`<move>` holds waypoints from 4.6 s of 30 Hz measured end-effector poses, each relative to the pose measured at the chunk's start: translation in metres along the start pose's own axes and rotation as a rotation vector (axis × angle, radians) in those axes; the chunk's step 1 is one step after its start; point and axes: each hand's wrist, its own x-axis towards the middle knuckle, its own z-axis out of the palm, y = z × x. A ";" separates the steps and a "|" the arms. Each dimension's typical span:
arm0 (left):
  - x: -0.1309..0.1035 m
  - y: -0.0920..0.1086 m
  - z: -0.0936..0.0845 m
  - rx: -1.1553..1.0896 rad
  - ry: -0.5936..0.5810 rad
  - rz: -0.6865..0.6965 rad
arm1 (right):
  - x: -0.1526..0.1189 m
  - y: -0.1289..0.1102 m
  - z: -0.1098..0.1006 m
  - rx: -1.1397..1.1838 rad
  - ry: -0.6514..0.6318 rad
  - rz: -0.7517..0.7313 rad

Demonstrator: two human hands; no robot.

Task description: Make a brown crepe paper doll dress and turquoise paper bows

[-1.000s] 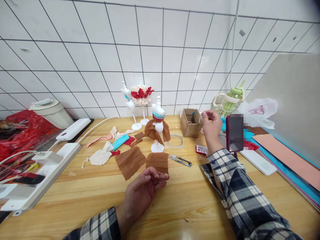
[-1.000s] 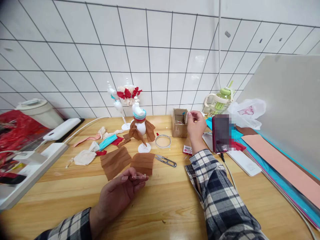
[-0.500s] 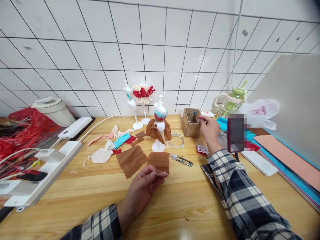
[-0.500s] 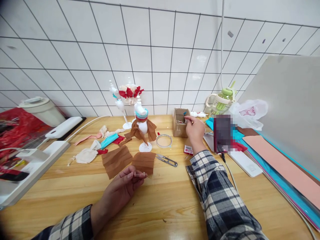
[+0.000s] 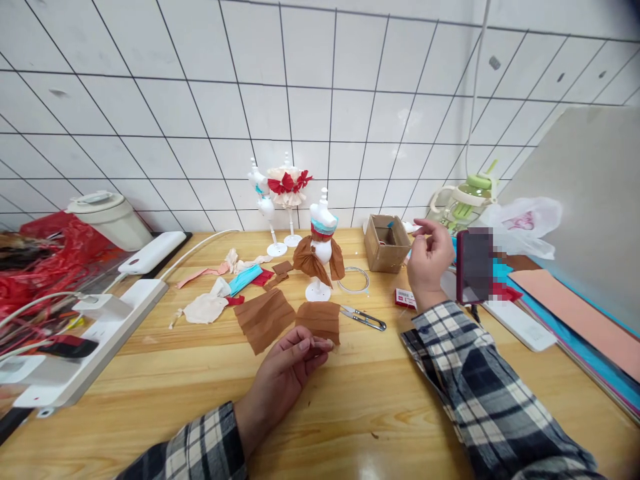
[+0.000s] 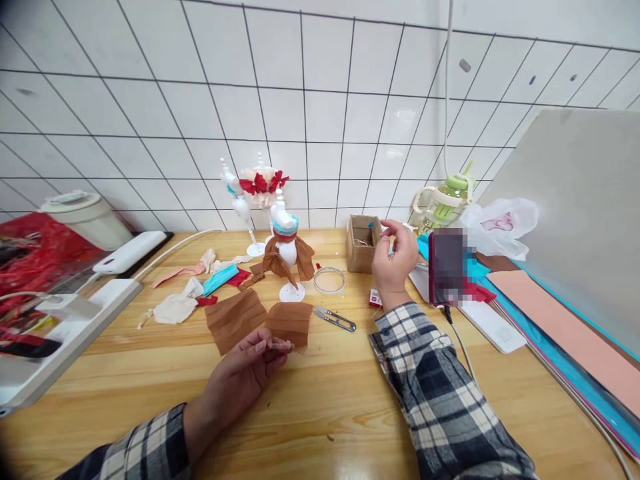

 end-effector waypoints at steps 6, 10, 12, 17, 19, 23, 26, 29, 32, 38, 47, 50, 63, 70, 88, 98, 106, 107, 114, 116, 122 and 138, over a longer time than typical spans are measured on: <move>0.000 0.000 -0.004 -0.008 -0.017 0.017 | -0.073 -0.054 -0.019 0.340 -0.037 -0.082; -0.001 0.001 -0.004 -0.046 -0.047 0.012 | -0.110 -0.082 -0.042 0.460 -0.584 -0.054; -0.002 0.003 -0.003 -0.068 -0.071 0.004 | -0.118 -0.091 -0.050 0.480 -0.799 0.001; -0.003 0.005 -0.001 -0.045 -0.140 -0.015 | -0.122 -0.096 -0.058 0.529 -0.960 0.063; -0.003 0.005 -0.001 -0.035 -0.137 -0.013 | -0.122 -0.096 -0.058 0.525 -0.966 0.077; -0.002 0.006 0.002 -0.011 -0.120 -0.010 | -0.120 -0.095 -0.057 0.526 -0.962 0.066; -0.002 0.007 0.004 0.025 -0.123 -0.007 | -0.121 -0.096 -0.057 0.535 -0.957 0.032; -0.001 0.006 0.004 0.059 -0.125 -0.023 | -0.122 -0.096 -0.056 0.537 -0.951 0.028; -0.002 0.004 0.003 0.132 -0.076 -0.007 | -0.122 -0.097 -0.058 0.482 -0.944 0.008; -0.005 0.014 -0.001 0.984 0.135 0.309 | -0.114 -0.091 -0.059 0.251 -1.028 0.005; -0.015 0.041 -0.018 1.781 -0.144 0.983 | -0.103 -0.082 -0.060 0.899 -1.613 1.114; -0.017 0.042 -0.019 1.727 -0.076 0.987 | -0.096 -0.078 -0.064 1.151 -1.693 1.348; 0.005 0.022 -0.017 1.850 -0.249 0.497 | -0.117 -0.082 -0.055 0.408 -1.128 0.078; -0.003 0.013 -0.009 2.000 -0.233 0.448 | -0.128 -0.080 -0.048 0.177 -1.185 -0.085; 0.008 0.008 -0.006 1.822 -0.128 0.625 | -0.126 -0.083 -0.052 0.154 -1.177 -0.040; 0.006 0.013 -0.008 1.960 -0.174 0.479 | -0.131 -0.082 -0.048 0.205 -1.173 0.003; 0.006 0.011 -0.012 1.737 -0.167 0.548 | -0.131 -0.084 -0.050 0.065 -1.192 -0.161; 0.006 0.011 -0.012 1.784 -0.169 0.534 | -0.131 -0.084 -0.050 0.046 -1.198 -0.161; 0.004 0.014 -0.005 2.111 -0.154 0.509 | -0.132 -0.081 -0.047 -0.021 -1.210 -0.201; 0.004 0.015 -0.003 2.159 -0.163 0.459 | -0.133 -0.081 -0.046 -0.003 -1.192 -0.247; 0.005 0.014 -0.004 2.225 -0.170 0.438 | -0.134 -0.078 -0.043 0.128 -1.082 -0.291; 0.003 0.015 -0.004 2.196 -0.113 0.501 | -0.132 -0.077 -0.044 0.182 -1.098 -0.284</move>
